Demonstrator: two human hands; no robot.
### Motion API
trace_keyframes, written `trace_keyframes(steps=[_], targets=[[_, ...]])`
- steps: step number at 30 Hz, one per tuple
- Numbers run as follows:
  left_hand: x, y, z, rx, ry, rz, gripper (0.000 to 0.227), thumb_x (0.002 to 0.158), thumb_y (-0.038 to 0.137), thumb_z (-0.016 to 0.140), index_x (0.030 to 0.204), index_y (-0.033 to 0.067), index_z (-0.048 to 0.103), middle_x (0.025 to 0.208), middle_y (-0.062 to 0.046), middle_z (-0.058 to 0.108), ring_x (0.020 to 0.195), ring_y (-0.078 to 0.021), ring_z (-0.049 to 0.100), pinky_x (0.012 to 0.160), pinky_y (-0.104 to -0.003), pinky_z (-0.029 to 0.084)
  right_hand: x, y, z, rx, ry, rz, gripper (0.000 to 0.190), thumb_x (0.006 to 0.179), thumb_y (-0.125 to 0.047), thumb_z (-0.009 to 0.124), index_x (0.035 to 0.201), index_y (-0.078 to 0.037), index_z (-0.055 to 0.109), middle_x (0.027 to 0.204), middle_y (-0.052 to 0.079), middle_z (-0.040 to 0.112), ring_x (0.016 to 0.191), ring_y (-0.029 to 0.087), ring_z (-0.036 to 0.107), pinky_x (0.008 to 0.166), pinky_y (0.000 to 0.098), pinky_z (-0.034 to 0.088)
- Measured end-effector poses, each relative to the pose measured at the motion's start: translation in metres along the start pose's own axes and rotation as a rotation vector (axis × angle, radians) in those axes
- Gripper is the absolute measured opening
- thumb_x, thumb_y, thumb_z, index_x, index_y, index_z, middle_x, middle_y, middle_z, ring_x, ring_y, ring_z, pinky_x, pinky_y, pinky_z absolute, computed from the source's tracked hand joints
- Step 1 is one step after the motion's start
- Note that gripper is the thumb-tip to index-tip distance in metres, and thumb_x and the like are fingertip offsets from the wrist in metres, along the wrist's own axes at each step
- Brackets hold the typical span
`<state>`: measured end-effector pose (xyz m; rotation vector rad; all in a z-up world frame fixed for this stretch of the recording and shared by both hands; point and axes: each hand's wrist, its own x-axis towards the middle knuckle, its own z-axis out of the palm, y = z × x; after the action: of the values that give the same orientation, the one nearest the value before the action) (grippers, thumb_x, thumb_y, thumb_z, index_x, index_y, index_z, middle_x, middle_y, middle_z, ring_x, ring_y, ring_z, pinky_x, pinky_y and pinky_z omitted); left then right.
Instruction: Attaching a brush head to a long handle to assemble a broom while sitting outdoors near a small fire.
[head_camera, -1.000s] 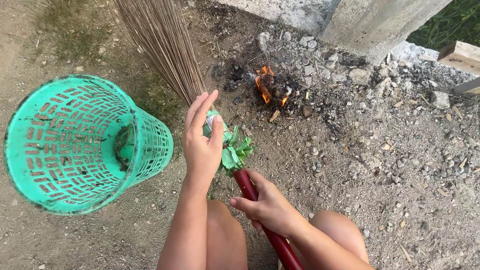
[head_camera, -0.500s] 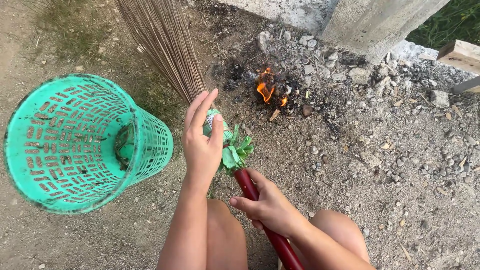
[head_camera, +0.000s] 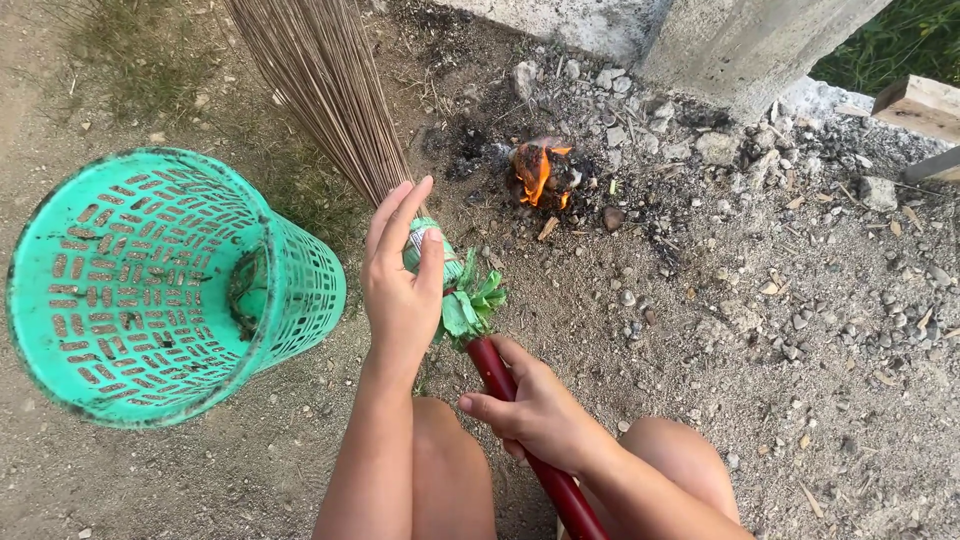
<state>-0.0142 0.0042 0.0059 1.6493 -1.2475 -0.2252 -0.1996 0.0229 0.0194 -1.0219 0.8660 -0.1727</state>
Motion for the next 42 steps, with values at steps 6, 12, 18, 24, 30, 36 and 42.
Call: trace_keyframes(steps=[6,12,18,24,30,36,42], targets=[[0.001,0.002,-0.001,0.009,0.005,0.016,0.039,0.105,0.012,0.061,0.144,0.0163,0.061,0.15,-0.013,0.057,0.14,-0.0313,0.057,0.116,-0.044,0.048,0.0,-0.001,0.0,0.013,-0.01,0.009,0.065,0.086,-0.02,0.077,0.139,-0.001,0.045,0.06,0.0,0.05,0.039,0.009,0.048,0.034,0.0262,0.037],[0.002,0.002,0.0,0.007,-0.004,0.019,0.04,0.104,0.01,0.061,0.143,0.0155,0.062,0.148,-0.013,0.058,0.139,-0.0313,0.058,0.114,-0.043,0.047,0.003,0.008,-0.002,-0.004,0.018,-0.023,0.069,0.086,-0.02,0.079,0.144,-0.003,0.046,0.063,0.0,0.052,0.043,0.008,0.05,0.037,0.0252,0.039],[0.003,0.001,-0.001,0.004,-0.008,0.012,0.041,0.102,0.011,0.062,0.143,0.0139,0.062,0.148,-0.014,0.058,0.138,-0.0309,0.058,0.115,-0.043,0.047,0.003,0.002,0.001,0.009,0.029,0.011,0.075,0.083,-0.021,0.08,0.147,-0.007,0.044,0.063,0.0,0.053,0.044,0.009,0.05,0.038,0.0257,0.039],[0.003,0.0,-0.002,0.001,-0.014,0.002,0.04,0.103,0.013,0.061,0.143,0.0144,0.061,0.149,-0.013,0.057,0.139,-0.0301,0.057,0.114,-0.042,0.047,0.007,0.008,0.0,-0.011,0.015,-0.023,0.075,0.085,-0.022,0.081,0.148,-0.003,0.044,0.066,-0.001,0.055,0.046,0.007,0.051,0.039,0.0244,0.041],[0.005,0.001,-0.001,0.037,-0.011,-0.004,0.039,0.104,0.015,0.061,0.143,0.0145,0.062,0.148,-0.013,0.058,0.138,-0.0302,0.057,0.114,-0.043,0.046,0.005,-0.002,0.0,0.02,0.009,0.024,0.08,0.083,-0.021,0.08,0.151,-0.006,0.04,0.061,0.0,0.054,0.041,0.009,0.05,0.036,0.026,0.039],[0.005,0.0,0.0,0.051,-0.006,-0.016,0.038,0.103,0.017,0.061,0.141,0.0156,0.063,0.148,-0.011,0.059,0.137,-0.0289,0.058,0.114,-0.042,0.046,0.007,0.004,-0.002,0.059,-0.011,0.007,0.079,0.084,-0.021,0.08,0.151,-0.006,0.04,0.062,0.0,0.054,0.043,0.009,0.05,0.037,0.0252,0.04],[0.005,-0.001,0.001,0.049,-0.009,-0.008,0.039,0.103,0.015,0.061,0.141,0.0147,0.063,0.148,-0.011,0.058,0.137,-0.0294,0.057,0.114,-0.043,0.045,0.006,0.002,-0.002,0.042,-0.002,0.005,0.077,0.084,-0.021,0.08,0.15,-0.005,0.042,0.061,0.0,0.054,0.042,0.009,0.05,0.036,0.0253,0.039]])
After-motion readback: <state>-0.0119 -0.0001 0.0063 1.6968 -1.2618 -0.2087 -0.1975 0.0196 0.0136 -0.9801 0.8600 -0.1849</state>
